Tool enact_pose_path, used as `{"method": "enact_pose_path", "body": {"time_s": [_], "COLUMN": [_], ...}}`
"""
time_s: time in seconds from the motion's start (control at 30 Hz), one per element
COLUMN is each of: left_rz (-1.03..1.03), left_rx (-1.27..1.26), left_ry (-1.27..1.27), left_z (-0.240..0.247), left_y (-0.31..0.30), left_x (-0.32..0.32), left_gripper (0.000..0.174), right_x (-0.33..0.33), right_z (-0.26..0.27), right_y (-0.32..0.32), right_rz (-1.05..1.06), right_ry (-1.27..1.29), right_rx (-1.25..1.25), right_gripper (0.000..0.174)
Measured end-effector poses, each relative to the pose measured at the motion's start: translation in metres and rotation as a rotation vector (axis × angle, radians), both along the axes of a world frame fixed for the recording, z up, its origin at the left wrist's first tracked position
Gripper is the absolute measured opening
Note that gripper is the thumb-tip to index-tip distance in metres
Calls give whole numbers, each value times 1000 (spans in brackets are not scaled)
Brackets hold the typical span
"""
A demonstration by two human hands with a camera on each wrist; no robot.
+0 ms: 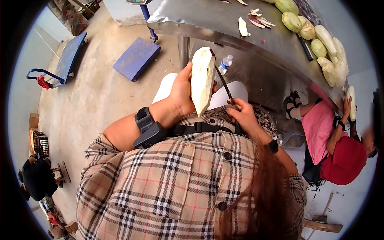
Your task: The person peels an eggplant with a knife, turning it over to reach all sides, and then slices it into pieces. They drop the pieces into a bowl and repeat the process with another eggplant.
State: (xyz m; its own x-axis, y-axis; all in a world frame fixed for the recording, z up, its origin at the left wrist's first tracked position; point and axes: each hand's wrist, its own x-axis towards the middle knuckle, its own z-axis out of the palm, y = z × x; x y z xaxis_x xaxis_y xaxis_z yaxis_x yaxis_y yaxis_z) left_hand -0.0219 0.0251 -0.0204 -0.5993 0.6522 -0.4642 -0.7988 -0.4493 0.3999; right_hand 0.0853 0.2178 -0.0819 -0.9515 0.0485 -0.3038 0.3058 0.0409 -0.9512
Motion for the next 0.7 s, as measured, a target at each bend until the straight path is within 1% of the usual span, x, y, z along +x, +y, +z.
{"method": "enact_pose_path", "body": {"time_s": [0.07,0.23,0.7], "left_rz": [-22,-48,-31], "left_rx": [-10,77,104], "left_ry": [17,55,67], "left_z": [6,1,1], "left_y": [-2,-4,-2], "left_x": [1,1,3], "left_gripper": [57,56,55], "right_x": [0,0,0], "right_z": [4,10,25], "right_y": [-1,-6,-6], "right_rz": [-3,-38,14], "right_ry": [11,100,73], "right_rx": [-1,-25,50], "right_gripper": [33,30,29]}}
